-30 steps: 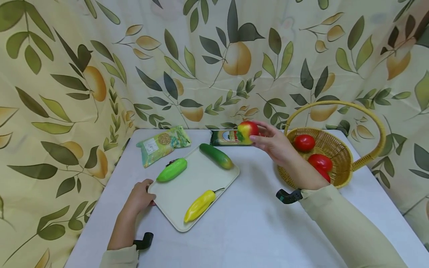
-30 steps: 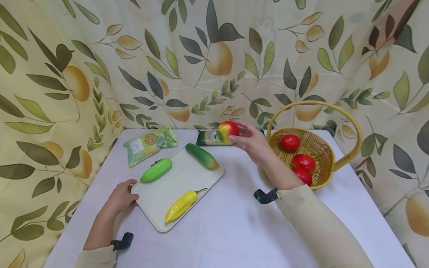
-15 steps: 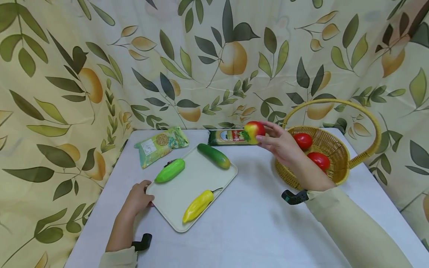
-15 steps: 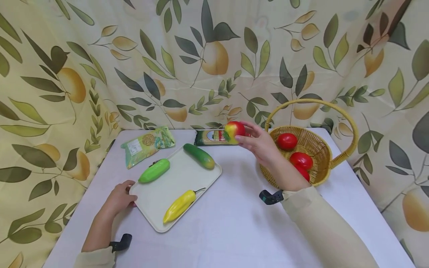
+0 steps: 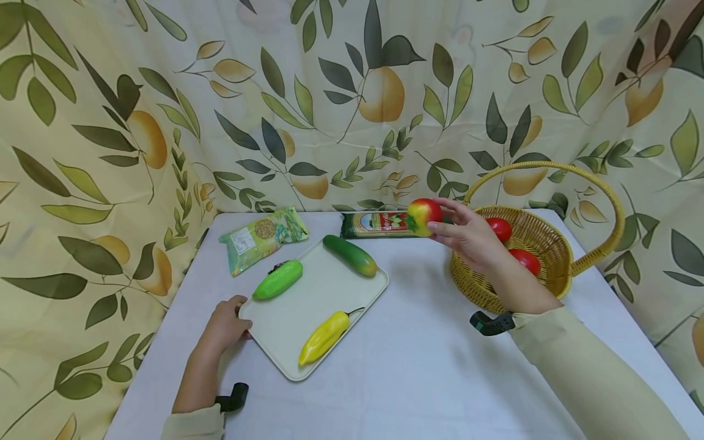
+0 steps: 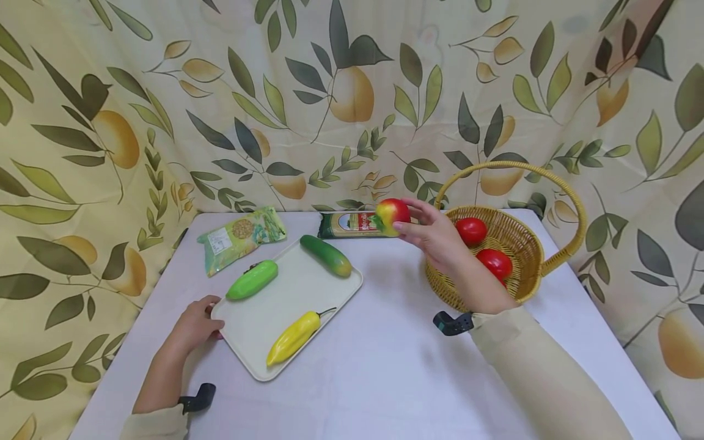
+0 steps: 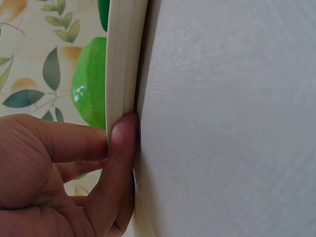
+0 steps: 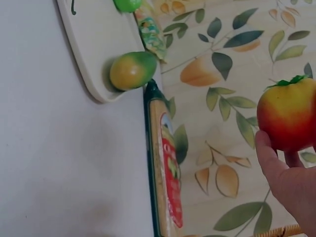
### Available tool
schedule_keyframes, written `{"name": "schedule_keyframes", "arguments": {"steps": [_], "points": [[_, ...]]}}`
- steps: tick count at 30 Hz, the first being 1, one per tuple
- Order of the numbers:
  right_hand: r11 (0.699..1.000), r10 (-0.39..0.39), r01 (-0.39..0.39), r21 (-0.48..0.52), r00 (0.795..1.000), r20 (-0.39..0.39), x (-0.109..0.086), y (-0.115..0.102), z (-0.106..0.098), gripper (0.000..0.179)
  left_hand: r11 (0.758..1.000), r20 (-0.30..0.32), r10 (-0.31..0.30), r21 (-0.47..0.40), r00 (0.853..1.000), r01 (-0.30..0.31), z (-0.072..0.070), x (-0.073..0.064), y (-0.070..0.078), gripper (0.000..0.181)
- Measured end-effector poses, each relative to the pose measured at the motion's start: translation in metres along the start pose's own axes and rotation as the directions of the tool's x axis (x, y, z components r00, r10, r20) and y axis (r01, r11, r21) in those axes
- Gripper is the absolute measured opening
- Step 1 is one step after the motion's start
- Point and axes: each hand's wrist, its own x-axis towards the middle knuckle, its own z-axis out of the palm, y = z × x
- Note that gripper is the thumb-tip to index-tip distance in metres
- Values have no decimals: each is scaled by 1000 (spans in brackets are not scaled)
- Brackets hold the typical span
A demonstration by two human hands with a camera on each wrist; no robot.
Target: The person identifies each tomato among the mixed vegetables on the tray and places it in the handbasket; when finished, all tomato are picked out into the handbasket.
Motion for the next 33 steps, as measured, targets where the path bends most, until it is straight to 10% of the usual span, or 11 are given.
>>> {"name": "schedule_keyframes", "arguments": {"steps": [33], "points": [[994, 55, -54, -93, 998, 6, -6, -7, -28, 76, 1000, 11, 14, -11, 1000, -14, -2, 2, -2, 57]]}}
